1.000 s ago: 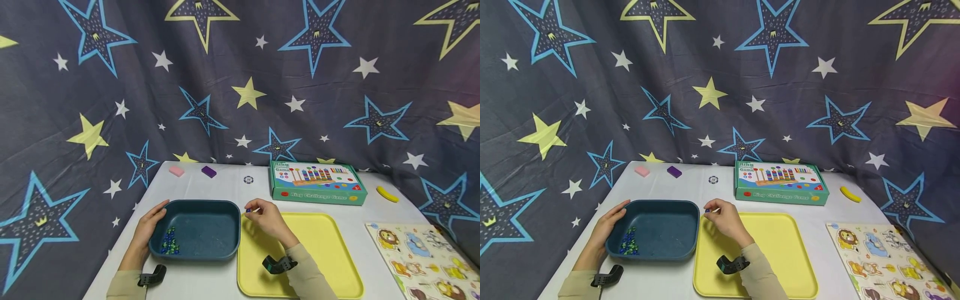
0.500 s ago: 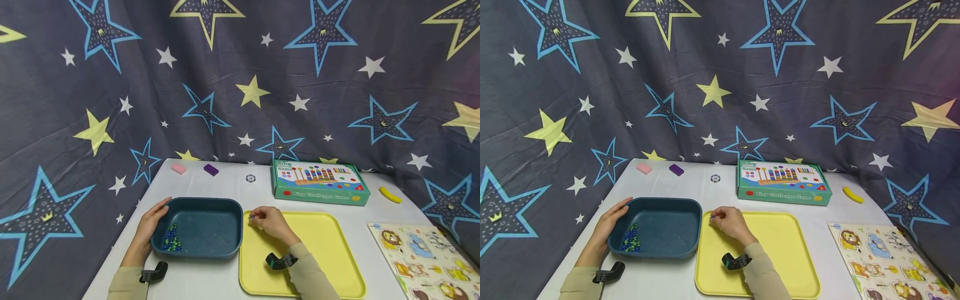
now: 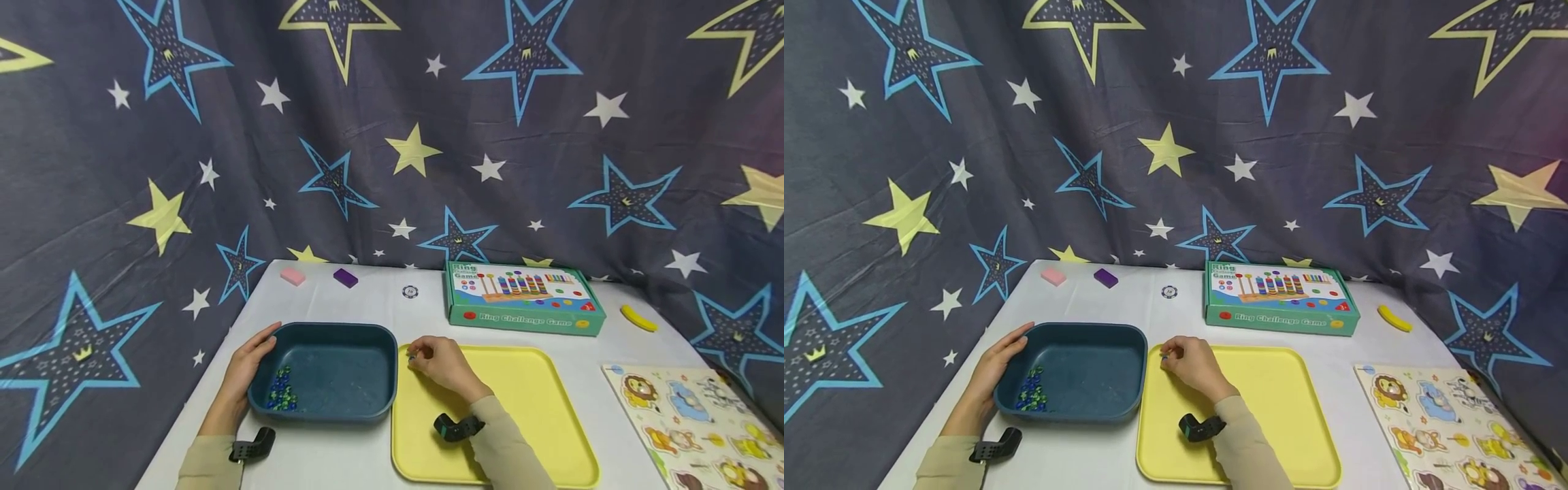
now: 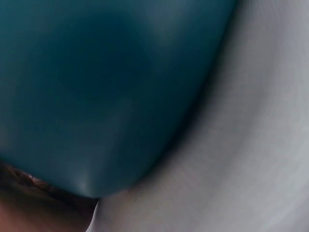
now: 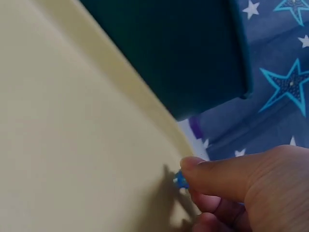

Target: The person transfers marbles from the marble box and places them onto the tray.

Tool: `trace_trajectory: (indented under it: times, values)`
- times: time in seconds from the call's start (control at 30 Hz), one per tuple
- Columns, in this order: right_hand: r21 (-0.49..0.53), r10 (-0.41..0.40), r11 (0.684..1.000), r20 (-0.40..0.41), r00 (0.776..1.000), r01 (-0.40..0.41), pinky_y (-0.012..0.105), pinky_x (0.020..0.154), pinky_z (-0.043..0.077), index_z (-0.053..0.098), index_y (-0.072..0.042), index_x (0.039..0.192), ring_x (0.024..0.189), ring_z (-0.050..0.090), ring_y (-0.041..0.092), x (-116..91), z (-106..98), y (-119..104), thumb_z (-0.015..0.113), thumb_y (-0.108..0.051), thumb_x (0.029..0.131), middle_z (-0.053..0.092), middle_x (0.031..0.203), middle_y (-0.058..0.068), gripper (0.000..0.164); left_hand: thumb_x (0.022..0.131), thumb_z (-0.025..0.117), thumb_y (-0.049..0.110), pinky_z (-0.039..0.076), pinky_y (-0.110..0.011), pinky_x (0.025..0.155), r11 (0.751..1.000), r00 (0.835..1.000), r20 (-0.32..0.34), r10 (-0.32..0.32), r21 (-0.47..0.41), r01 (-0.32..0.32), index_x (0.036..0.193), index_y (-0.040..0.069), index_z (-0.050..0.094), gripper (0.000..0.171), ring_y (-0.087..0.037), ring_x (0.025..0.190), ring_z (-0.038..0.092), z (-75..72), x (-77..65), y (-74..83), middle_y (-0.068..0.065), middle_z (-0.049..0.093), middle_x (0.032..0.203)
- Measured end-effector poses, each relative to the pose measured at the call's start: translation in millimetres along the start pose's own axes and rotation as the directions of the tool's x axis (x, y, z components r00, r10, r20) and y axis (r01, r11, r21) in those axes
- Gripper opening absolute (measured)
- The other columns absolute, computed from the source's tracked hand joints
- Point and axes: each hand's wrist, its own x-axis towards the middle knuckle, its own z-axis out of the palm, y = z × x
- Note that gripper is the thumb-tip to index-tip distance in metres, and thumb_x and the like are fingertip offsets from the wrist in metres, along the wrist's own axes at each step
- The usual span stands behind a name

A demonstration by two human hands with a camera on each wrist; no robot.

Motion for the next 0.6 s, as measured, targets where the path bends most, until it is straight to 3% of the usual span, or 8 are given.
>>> trace_trajectory:
  times: [0.27, 0.43, 0.6]
  values:
    - [0.054, 0.0, 0.999, -0.063, 0.998, 0.003, 0.023, 0.051, 0.041, 0.068, -0.018, 0.088, 0.059, 0.053, 0.008, 1, -9, -15, 0.066, -0.017, 0.082, 0.062, 0.07, -0.011, 0.006, 0.088, 0.055, 0.039, 0.017, -0.042, 0.107, 1.0, 1.0, 0.022, 0.016, 0.017, -0.017, 0.133, 0.016, 0.048, 0.05, -0.019, 0.132, 0.026, -0.5, 0.5, -2.6, -0.004, 0.036, 0.142]
    - [0.11, -0.051, 0.991, -0.159, 0.986, 0.069, 0.024, 0.052, 0.042, 0.069, -0.016, 0.09, 0.06, 0.052, 0.01, 1, -9, -38, 0.064, -0.015, 0.084, 0.061, 0.072, -0.011, 0.008, 0.088, 0.055, 0.039, 0.017, -0.043, 0.106, 0.999, 0.999, 0.025, 0.021, 0.035, -0.022, 0.133, 0.016, 0.048, 0.051, -0.02, 0.132, 0.025, -2.2, -1.2, -5.1, -0.004, 0.035, 0.142]
    - [0.183, -0.107, 0.973, -0.188, 0.976, 0.142, 0.024, 0.055, 0.045, 0.068, -0.015, 0.09, 0.063, 0.054, 0.009, -2, -2, -64, 0.063, -0.014, 0.085, 0.062, 0.074, -0.011, 0.008, 0.088, 0.056, 0.039, 0.019, -0.041, 0.106, 0.999, 0.999, 0.039, 0.034, 0.023, -0.035, 0.133, 0.017, 0.048, 0.051, -0.018, 0.131, 0.026, -2.0, 0.7, -4.4, -0.003, 0.036, 0.142]
